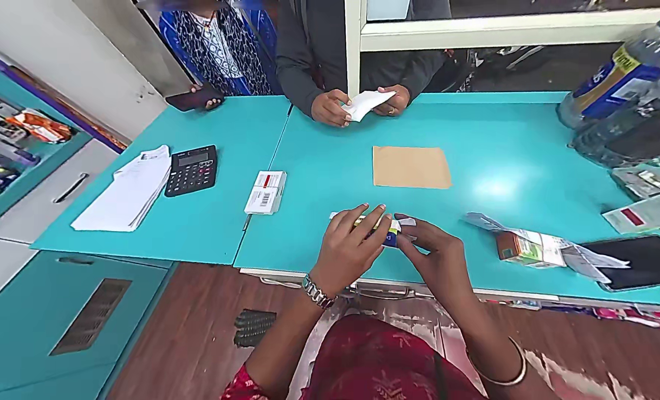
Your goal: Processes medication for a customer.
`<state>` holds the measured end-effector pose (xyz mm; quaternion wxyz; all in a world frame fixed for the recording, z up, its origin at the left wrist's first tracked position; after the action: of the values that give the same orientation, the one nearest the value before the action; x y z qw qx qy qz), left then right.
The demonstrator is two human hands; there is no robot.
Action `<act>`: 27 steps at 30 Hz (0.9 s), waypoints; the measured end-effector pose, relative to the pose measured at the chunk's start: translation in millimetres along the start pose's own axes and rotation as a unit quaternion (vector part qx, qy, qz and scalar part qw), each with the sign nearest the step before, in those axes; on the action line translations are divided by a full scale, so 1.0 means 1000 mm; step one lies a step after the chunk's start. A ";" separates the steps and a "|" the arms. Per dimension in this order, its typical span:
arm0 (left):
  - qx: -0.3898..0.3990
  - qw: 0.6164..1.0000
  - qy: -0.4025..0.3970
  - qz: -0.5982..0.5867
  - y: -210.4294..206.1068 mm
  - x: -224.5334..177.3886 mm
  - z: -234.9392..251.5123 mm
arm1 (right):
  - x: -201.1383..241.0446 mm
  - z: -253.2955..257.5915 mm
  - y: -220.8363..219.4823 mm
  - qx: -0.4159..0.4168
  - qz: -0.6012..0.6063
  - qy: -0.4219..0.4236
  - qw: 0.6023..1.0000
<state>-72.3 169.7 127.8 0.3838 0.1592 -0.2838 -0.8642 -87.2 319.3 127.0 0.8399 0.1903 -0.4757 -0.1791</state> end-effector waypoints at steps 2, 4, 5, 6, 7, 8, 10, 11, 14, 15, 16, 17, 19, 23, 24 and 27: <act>0.007 0.999 -0.003 0.047 0.000 -0.004 0.006 | -0.013 0.003 0.002 0.000 0.077 -0.032 0.997; 0.044 0.997 0.048 0.051 0.003 0.009 0.006 | -0.021 0.005 0.019 -0.031 0.097 -0.039 0.994; 0.067 0.993 0.090 0.038 0.005 0.023 0.003 | -0.026 0.007 0.032 -0.048 0.103 -0.054 0.992; 0.087 0.987 0.133 0.032 0.006 0.040 -0.003 | -0.033 0.008 0.045 -0.063 0.123 -0.085 0.987; 0.113 0.978 0.173 0.028 0.006 0.057 -0.010 | -0.041 0.007 0.055 -0.074 0.152 -0.121 0.978; 0.147 0.966 0.212 0.023 0.003 0.072 -0.020 | -0.049 0.005 0.060 -0.081 0.186 -0.151 0.967; 0.200 0.942 0.271 0.002 -0.005 0.092 -0.037 | -0.052 -0.004 0.063 -0.097 0.220 -0.152 0.959; 0.196 0.941 0.275 -0.021 -0.006 0.093 -0.041 | -0.045 -0.010 0.064 -0.111 0.194 -0.109 0.969; 0.091 0.943 0.236 -0.217 0.003 0.053 -0.031 | -0.007 -0.036 0.064 -0.149 0.015 0.131 0.980; 0.044 0.909 0.221 -0.351 0.006 0.032 -0.027 | 0.007 -0.046 0.061 -0.144 -0.033 0.197 0.969; 0.003 0.865 0.188 -0.464 0.008 0.014 -0.023 | 0.016 -0.055 0.057 -0.139 -0.050 0.239 0.960; -0.028 0.839 0.140 -0.525 0.012 -0.001 -0.018 | 0.018 -0.064 0.053 -0.133 -0.037 0.255 0.957; -0.071 0.855 0.033 -0.513 0.026 -0.017 -0.015 | 0.003 -0.082 0.046 -0.114 0.024 0.198 0.973; -0.104 0.954 -0.043 -0.278 0.052 -0.037 -0.034 | -0.059 -0.140 -0.009 0.053 -0.087 0.012 0.995; -0.101 0.961 -0.051 -0.252 0.053 -0.044 -0.039 | -0.080 -0.151 -0.035 0.176 -0.148 -0.044 0.972; -0.077 0.976 -0.038 -0.199 0.052 -0.066 -0.057 | -0.109 -0.173 -0.082 0.418 -0.246 -0.195 0.853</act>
<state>28.1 170.1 118.7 0.2039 0.1494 -0.1935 -0.9480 0.2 326.9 -75.4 0.4998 0.5950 -0.5976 -0.1975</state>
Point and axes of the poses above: each hand's wrist, its own z-axis towards the middle knuckle, its own y-axis out of the back of the hand, x = y × z, the point moved 7 cm from there along z, towards the middle knuckle, and after that the axes turned 5 degrees about -z, right-handed, at the moved point
